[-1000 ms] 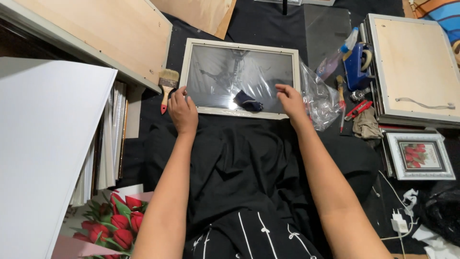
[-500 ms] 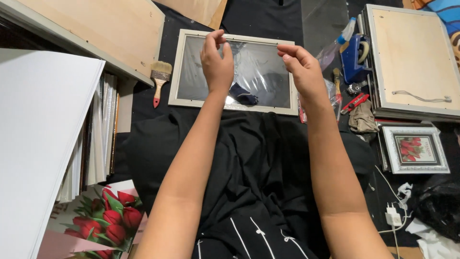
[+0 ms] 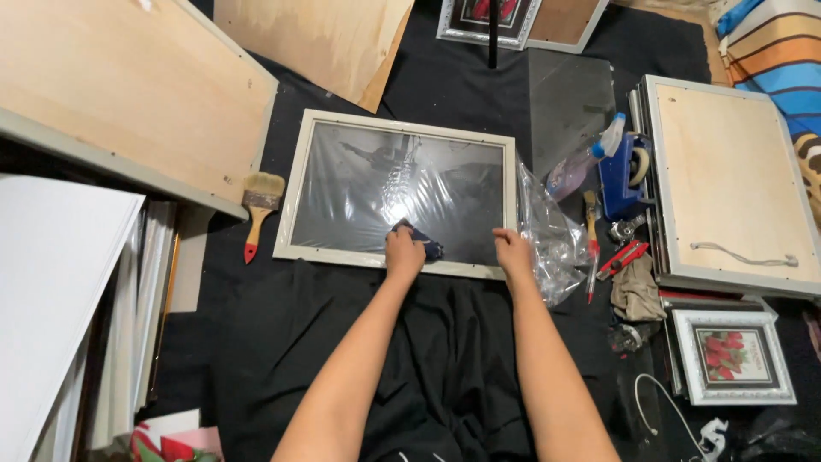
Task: The person wipes a rectangular surface covered with a transparent plastic sheet using a dark cloth. They repeatedly rub the surface with the cloth, moving across different areas of the sheet.
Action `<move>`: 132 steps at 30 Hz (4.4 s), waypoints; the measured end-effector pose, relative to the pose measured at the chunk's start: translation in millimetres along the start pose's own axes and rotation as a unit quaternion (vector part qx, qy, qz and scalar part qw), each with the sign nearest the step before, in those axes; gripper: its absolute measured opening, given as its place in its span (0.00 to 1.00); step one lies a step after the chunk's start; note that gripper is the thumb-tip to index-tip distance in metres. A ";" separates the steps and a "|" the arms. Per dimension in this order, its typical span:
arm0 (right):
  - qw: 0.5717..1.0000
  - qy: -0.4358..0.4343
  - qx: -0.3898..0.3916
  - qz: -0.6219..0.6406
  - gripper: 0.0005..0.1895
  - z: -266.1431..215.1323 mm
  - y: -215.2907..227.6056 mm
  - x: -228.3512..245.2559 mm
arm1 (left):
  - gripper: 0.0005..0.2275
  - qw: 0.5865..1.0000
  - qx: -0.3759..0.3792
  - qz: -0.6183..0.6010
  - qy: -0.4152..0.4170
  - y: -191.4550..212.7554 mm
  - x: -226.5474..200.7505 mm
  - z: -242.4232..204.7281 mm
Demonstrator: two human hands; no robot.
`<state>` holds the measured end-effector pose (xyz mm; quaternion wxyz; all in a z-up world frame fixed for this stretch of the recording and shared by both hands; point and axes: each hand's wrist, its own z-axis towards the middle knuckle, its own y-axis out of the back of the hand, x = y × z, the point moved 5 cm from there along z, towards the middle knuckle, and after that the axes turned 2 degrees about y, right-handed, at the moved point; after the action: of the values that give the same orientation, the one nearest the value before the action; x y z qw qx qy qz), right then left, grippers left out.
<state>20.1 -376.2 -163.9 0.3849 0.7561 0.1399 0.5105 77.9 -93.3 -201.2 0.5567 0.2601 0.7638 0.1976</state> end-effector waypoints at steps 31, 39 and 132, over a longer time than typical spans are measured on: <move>0.983 -0.095 -0.027 -0.156 0.25 47.6 -10.2 1.2 | 0.25 0.938 -0.037 0.233 -0.256 6.5 -4.5 44.0; 0.980 -0.091 -0.085 -0.156 0.26 63.8 -29.7 -42.9 | 0.19 0.894 -0.116 0.274 -0.335 -24.3 -43.5 198.2; 0.981 -0.120 -0.117 -0.094 0.20 65.3 -20.1 -20.9 | 0.08 0.758 -0.212 0.246 -0.565 -186.8 -180.9 198.4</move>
<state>72.0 -404.1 -204.3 0.5306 0.7451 0.1023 0.3909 278.2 -349.5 -236.3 0.8606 0.3787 0.1586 0.3015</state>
